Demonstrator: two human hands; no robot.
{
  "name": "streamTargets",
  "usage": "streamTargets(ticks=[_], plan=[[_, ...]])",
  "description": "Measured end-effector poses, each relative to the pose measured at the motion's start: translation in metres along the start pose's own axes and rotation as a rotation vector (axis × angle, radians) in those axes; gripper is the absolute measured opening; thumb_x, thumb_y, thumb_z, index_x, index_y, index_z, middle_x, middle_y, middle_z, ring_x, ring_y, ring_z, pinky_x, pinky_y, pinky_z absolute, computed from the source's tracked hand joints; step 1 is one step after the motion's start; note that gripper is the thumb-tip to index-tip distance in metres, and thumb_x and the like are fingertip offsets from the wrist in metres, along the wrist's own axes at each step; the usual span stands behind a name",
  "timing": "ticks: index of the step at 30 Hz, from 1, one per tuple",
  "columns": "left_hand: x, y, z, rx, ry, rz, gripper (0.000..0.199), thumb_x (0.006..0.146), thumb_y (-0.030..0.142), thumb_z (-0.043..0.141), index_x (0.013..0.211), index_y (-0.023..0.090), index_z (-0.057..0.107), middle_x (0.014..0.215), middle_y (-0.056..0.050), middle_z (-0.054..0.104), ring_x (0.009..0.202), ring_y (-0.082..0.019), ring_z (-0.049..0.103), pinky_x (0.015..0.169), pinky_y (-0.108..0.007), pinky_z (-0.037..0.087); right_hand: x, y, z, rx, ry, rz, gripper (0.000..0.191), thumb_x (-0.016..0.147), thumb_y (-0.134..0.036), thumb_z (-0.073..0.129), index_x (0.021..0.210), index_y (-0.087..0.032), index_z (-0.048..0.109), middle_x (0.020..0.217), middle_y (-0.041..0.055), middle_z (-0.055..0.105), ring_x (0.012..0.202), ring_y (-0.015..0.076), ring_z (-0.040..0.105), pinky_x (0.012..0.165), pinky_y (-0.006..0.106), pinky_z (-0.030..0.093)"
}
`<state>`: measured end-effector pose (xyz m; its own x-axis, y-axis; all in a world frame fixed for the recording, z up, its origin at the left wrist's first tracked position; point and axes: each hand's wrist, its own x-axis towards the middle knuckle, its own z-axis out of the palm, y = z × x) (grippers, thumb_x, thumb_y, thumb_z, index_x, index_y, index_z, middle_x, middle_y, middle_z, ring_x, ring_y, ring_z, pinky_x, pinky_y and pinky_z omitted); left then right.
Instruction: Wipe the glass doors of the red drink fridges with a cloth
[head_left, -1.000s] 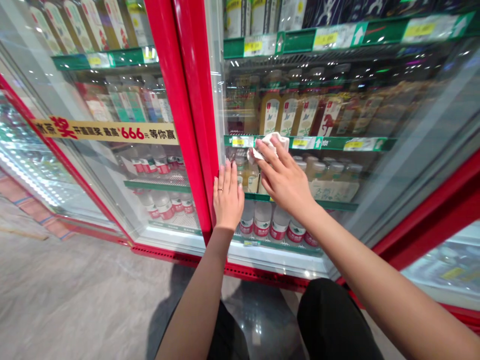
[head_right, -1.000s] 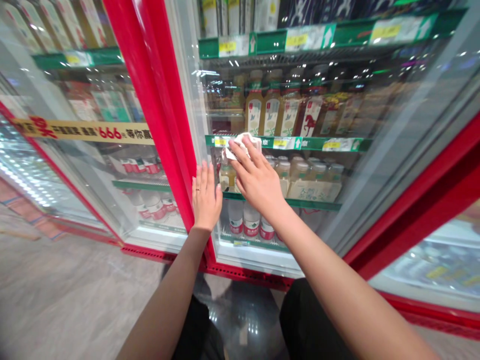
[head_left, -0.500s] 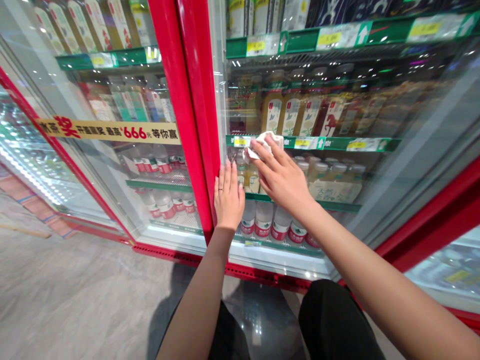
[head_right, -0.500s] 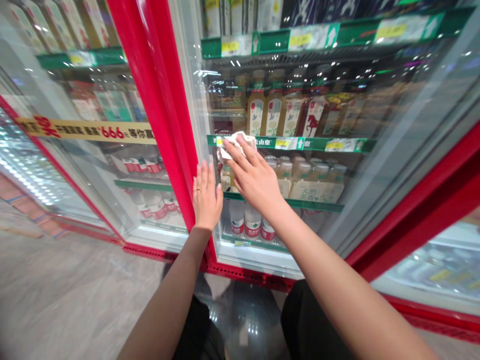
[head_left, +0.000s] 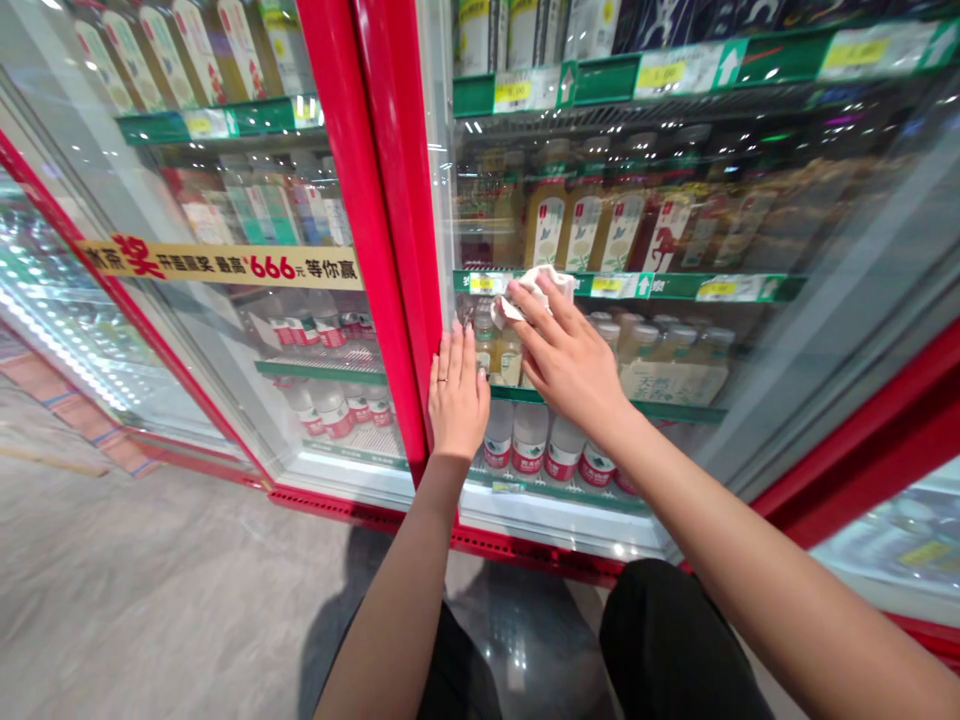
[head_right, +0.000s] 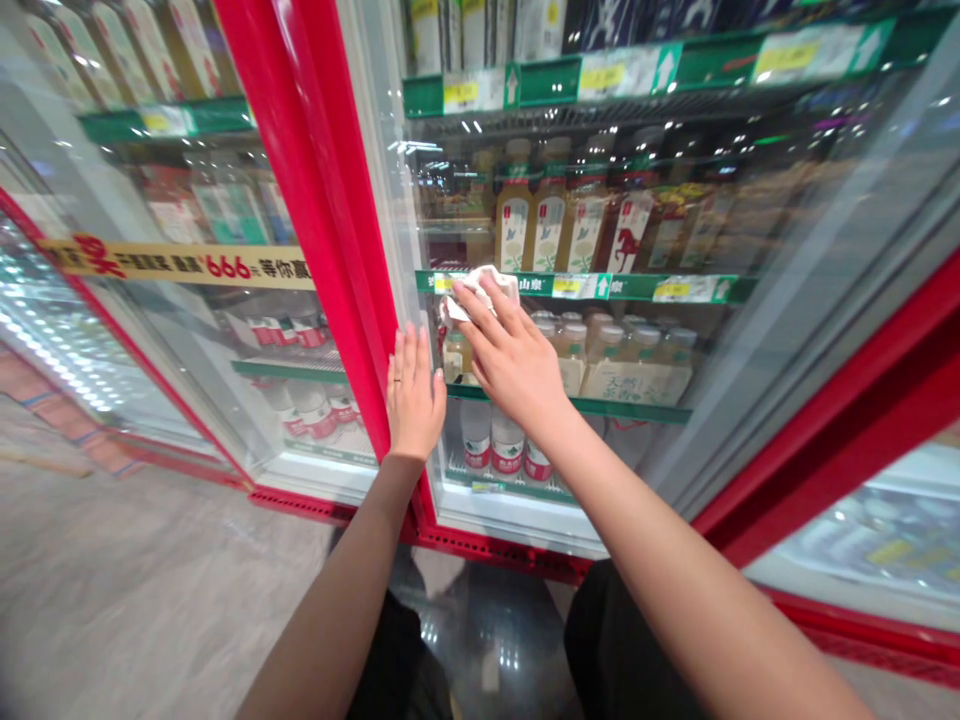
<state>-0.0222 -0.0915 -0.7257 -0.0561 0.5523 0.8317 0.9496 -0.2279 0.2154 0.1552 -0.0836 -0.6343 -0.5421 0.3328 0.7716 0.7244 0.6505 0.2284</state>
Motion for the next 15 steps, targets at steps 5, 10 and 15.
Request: streamTargets(ticks=[5, 10, 15], plan=[[0.0, 0.001, 0.0, -0.006, -0.003, -0.006, 0.067, 0.111, 0.022, 0.038, 0.176, 0.019, 0.021, 0.181, -0.01, 0.027, 0.17, -0.023, 0.019, 0.139, -0.049, 0.025, 0.004, -0.002, -0.001, 0.044, -0.001, 0.042, 0.07, 0.103, -0.015, 0.047, 0.169, -0.036, 0.039, 0.18, -0.0039, 0.035, 0.17, 0.0247, 0.015, 0.14, 0.053, 0.029], [0.0, 0.0, 0.004, -0.016, -0.001, -0.01, 0.069, 0.109, 0.022, 0.041, 0.176, 0.02, 0.021, 0.181, -0.009, 0.026, 0.17, -0.023, 0.018, 0.14, -0.049, 0.023, 0.014, -0.006, 0.004, 0.017, -0.031, 0.017, 0.058, 0.104, -0.016, 0.046, 0.16, -0.028, 0.053, 0.181, -0.0023, 0.032, 0.171, 0.0233, 0.01, 0.14, 0.052, 0.031], [0.0, 0.0, 0.005, -0.029, -0.002, -0.02, 0.069, 0.109, 0.021, 0.04, 0.175, 0.02, 0.022, 0.181, -0.009, 0.026, 0.17, -0.023, 0.018, 0.14, -0.051, 0.023, 0.0, -0.005, 0.004, 0.041, -0.055, -0.023, 0.061, 0.104, -0.015, 0.044, 0.162, -0.033, 0.05, 0.18, -0.0056, 0.033, 0.17, 0.0194, 0.014, 0.139, 0.051, 0.033]])
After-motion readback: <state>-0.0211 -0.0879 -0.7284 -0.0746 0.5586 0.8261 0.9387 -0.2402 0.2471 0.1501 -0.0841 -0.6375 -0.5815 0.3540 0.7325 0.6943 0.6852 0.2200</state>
